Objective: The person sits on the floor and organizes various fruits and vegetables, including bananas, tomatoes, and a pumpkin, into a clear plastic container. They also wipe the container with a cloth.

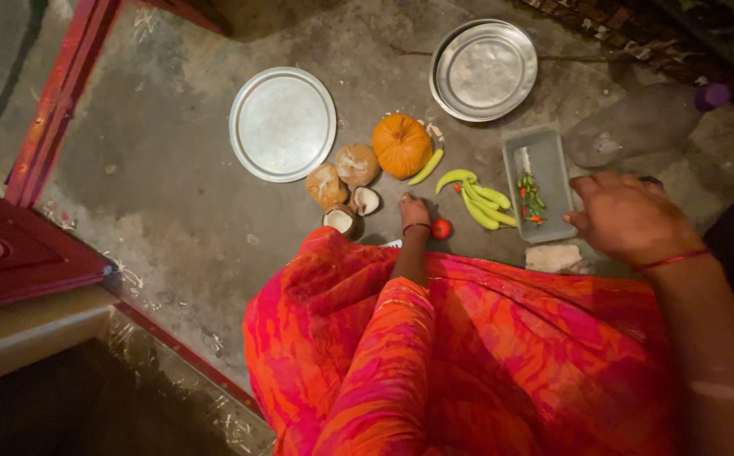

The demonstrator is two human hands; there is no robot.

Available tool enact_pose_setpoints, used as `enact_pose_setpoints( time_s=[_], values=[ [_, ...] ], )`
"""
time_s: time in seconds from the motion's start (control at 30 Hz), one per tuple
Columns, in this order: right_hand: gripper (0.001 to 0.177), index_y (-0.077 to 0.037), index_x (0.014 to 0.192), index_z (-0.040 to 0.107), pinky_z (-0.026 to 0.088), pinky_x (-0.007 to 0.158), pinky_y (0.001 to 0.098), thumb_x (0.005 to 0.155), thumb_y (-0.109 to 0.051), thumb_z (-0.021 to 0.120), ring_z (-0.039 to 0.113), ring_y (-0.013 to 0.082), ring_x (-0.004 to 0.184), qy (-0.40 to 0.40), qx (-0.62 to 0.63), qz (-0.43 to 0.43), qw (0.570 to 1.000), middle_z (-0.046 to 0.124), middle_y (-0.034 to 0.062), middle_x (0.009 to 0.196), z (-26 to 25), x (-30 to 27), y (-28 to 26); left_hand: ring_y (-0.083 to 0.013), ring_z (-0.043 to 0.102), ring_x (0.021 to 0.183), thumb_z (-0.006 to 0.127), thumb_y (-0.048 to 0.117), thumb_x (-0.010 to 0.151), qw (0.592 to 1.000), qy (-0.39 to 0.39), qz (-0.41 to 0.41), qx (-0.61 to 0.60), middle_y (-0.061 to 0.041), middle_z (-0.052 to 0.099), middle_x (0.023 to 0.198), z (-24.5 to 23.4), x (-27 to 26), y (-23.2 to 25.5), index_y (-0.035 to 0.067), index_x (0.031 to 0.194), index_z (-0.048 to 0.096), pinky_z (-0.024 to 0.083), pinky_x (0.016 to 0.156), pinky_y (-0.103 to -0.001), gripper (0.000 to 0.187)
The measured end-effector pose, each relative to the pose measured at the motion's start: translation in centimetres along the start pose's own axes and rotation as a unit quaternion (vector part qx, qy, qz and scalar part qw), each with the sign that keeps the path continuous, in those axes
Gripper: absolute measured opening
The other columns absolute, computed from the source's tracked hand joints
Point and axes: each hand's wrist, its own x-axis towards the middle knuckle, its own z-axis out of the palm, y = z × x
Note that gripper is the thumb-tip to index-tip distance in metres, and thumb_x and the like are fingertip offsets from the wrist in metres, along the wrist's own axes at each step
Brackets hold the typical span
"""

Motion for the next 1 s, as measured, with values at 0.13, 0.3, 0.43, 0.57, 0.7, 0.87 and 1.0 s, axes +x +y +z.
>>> enact_pose_setpoints(
  time_s=[0.13,0.3,0.43,0.57,0.7,0.87,1.0],
  values=[
    [0.049,-0.010,0.129,0.062,0.050,0.101,0.0486,0.089,-0.038,0.067,0.062,0.0352,0.120,0.001,0.000,-0.012,1.000,0.068,0.0152,0.122,-0.4,-0.2,-0.1,-0.0365,0.059,0.110,0.049,0.004,0.092,0.992,-0.022,0.068,0.109,-0.017,0.062,0.129,0.2,0.8,-0.8,0.000,0.103,0.074,0.051,0.096,-0.042,0.027],
    [0.045,-0.009,0.125,0.062,0.050,0.101,0.0481,0.090,-0.037,0.066,0.062,0.0338,0.121,0.010,0.000,-0.021,1.000,0.068,0.0142,0.122,-0.4,-0.8,0.1,-0.0387,0.063,0.105,0.051,0.006,0.096,0.999,-0.010,0.019,0.050,-0.022,0.066,0.114,-0.1,0.8,-1.9,0.000,0.103,0.073,0.052,0.093,-0.045,0.024],
    [0.047,-0.011,0.131,0.061,0.047,0.103,0.0495,0.091,-0.035,0.065,0.061,0.0345,0.123,0.014,0.008,-0.013,1.000,0.067,0.0152,0.125,0.1,-1.0,0.5,-0.0411,0.065,0.101,0.067,0.016,0.083,0.999,0.037,0.017,0.013,-0.024,0.068,0.104,-0.7,0.4,-2.6,0.000,0.090,0.075,0.053,0.090,-0.046,0.019],
    [0.052,-0.009,0.134,0.059,0.046,0.102,0.0514,0.089,-0.035,0.066,0.059,0.0363,0.124,0.024,0.028,-0.009,0.999,0.064,0.0171,0.131,-0.1,-1.4,1.5,-0.0428,0.069,0.087,0.069,0.014,0.084,0.992,0.094,-0.025,-0.086,-0.026,0.071,0.091,-2.0,0.6,-1.5,0.000,0.088,0.077,0.056,0.082,-0.048,0.016],
    [0.053,-0.008,0.135,0.062,0.049,0.103,0.0496,0.090,-0.036,0.068,0.062,0.0383,0.122,0.039,0.025,-0.018,0.999,0.067,0.0195,0.130,0.0,-1.4,1.8,-0.0382,0.072,0.075,0.075,0.016,0.079,0.973,0.085,-0.087,-0.196,-0.025,0.072,0.080,-3.8,-0.5,-0.8,-0.001,0.083,0.078,0.057,0.074,-0.045,0.018],
    [0.048,-0.007,0.127,0.065,0.049,0.102,0.0512,0.089,-0.035,0.070,0.063,0.0388,0.121,0.042,0.040,-0.022,0.998,0.068,0.0199,0.127,-0.4,-1.4,1.5,-0.0181,0.072,0.065,0.075,0.011,0.080,0.914,0.054,-0.118,-0.384,-0.012,0.077,0.074,-5.6,-1.5,0.7,-0.001,0.081,0.077,0.057,0.065,-0.032,0.013],
    [0.047,-0.006,0.125,0.066,0.049,0.103,0.0507,0.090,-0.036,0.071,0.062,0.0395,0.122,0.065,0.057,-0.022,0.996,0.068,0.0214,0.125,-0.5,-1.8,1.7,-0.0135,0.060,0.059,0.075,0.007,0.082,0.855,-0.022,-0.111,-0.506,-0.007,0.075,0.075,-5.4,-1.7,2.9,-0.001,0.086,0.079,0.046,0.056,-0.029,0.010]
  ],
)
